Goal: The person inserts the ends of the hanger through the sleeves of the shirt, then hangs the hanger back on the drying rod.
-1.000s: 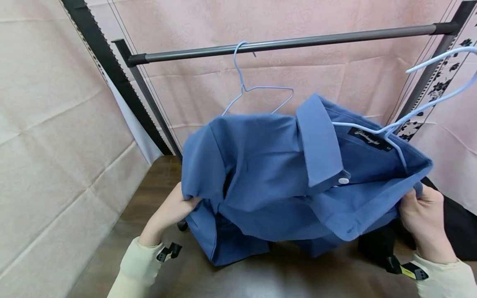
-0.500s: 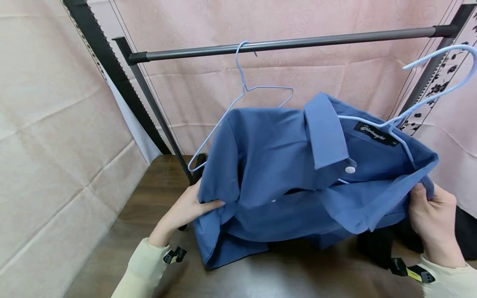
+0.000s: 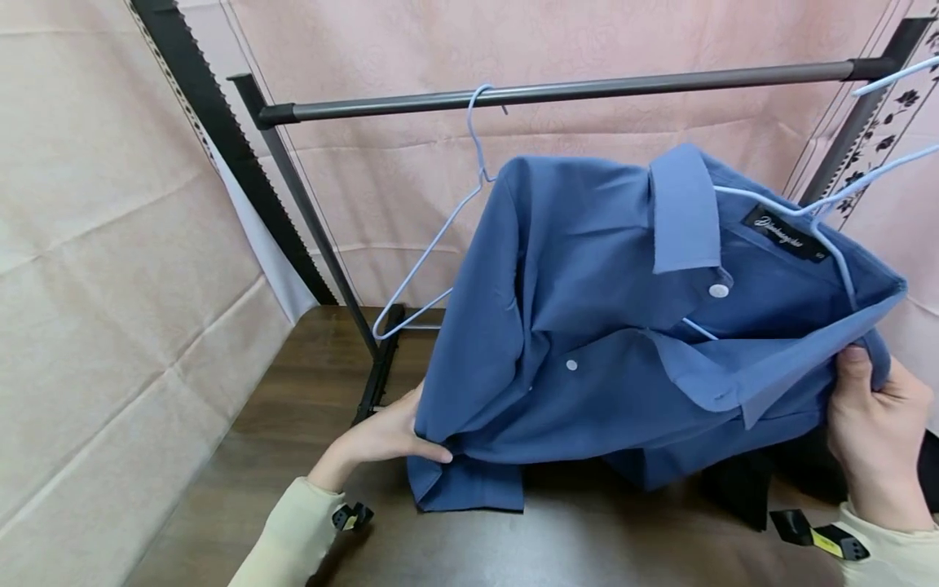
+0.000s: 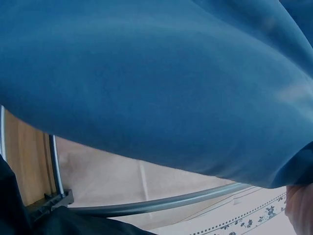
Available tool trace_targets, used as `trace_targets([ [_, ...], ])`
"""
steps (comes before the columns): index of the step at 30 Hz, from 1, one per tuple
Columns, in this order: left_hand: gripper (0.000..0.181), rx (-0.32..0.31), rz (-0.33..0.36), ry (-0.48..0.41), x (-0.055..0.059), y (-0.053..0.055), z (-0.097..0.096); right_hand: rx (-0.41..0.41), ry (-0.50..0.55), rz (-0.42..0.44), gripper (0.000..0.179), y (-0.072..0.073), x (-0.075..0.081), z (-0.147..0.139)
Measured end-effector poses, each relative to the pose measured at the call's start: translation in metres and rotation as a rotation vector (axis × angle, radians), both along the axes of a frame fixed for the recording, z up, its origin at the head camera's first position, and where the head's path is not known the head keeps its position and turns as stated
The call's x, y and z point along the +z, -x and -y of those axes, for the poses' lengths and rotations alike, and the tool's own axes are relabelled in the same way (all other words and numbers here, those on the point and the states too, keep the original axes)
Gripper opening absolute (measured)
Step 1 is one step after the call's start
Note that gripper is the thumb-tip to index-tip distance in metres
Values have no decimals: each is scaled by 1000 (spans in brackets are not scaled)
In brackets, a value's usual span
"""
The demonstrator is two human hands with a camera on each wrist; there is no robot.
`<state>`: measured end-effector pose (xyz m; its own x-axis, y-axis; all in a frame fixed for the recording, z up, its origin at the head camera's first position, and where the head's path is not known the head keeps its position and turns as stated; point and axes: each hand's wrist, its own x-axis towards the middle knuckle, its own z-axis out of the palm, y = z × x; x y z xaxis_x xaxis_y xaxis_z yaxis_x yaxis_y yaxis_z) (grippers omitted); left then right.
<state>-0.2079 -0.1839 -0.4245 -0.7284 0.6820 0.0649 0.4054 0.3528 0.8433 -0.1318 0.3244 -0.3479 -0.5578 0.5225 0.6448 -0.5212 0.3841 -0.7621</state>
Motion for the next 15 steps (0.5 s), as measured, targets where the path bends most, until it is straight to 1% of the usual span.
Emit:
trace_targets([
  [1,121,7,-12,1,-4,1,-4,-6,-7,-2,21,0,0,0],
  [2,115,28,-34,9,-8,2,-7,-8,-8,-8,22,0,-1,0],
  [4,98,78,-71,30,-15,4,-14,4,-11,-5,25,0,-2,0],
  [7,72,159,-117,69,-21,4,-22,13,-21,8,31,0,-4,2],
  [9,60,205,-134,78,-21,4,-24,19,-18,13,33,0,-4,2],
  [12,42,238,-149,51,-19,5,-25,12,0,-5,32,1,-6,2],
  [15,35,271,-151,17,-12,7,-23,16,34,-38,34,3,-9,2],
])
